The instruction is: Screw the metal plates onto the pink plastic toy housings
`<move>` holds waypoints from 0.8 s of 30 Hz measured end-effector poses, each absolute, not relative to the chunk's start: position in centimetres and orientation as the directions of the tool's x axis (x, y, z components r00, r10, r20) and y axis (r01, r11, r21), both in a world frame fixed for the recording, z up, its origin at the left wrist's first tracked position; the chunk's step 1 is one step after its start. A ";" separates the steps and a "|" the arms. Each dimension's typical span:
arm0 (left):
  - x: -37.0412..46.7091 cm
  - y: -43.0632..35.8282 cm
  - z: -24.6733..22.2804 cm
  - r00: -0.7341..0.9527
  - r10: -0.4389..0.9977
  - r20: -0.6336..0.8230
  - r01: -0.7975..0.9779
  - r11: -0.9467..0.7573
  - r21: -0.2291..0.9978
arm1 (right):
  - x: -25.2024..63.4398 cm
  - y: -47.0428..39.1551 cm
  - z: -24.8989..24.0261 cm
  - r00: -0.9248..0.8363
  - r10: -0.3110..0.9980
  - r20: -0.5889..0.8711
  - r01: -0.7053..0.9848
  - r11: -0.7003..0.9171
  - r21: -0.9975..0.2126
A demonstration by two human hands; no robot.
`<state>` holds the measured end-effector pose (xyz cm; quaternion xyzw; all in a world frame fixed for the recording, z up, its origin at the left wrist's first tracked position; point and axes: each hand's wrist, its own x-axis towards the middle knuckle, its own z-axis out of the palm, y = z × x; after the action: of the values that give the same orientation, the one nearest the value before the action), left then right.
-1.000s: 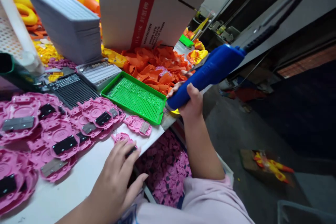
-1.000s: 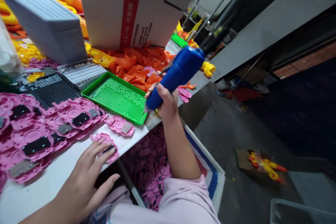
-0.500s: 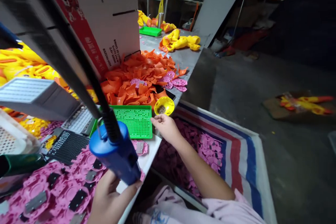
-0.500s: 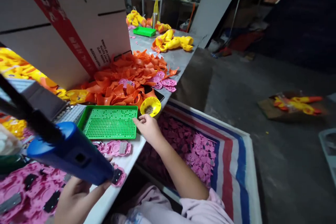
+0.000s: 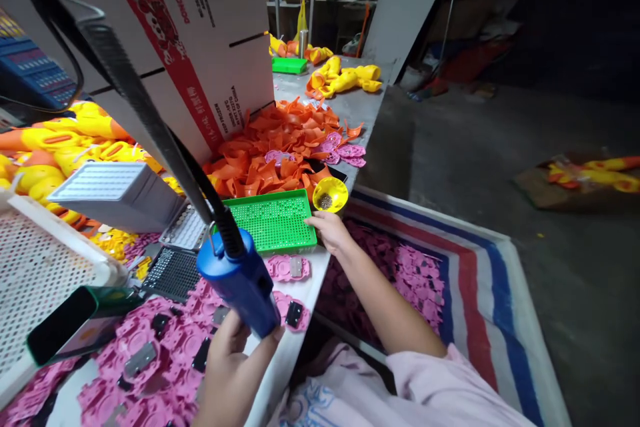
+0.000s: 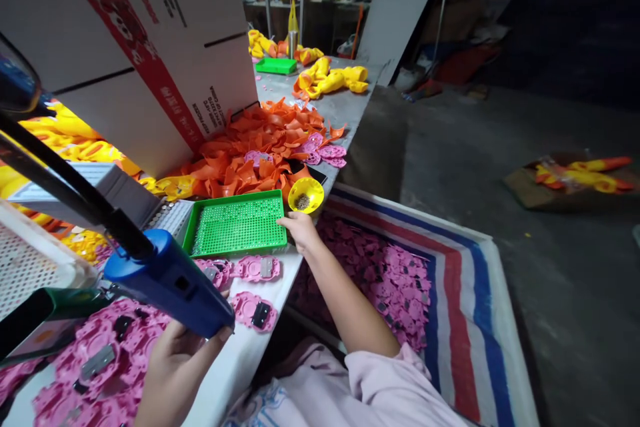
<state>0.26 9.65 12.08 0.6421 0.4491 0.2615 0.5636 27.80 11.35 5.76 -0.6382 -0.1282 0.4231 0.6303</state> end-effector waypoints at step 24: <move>-1.8 9.1 12.9 0.401 0.884 -0.241 0.191 0.177 0.966 | 27.3 12.3 3.1 0.621 0.614 -0.487 -0.686 0.125 -0.717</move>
<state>-1.85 9.06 12.92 0.5750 0.4673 0.2848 0.6082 27.27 12.31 3.08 -0.4993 0.0363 0.4336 0.7493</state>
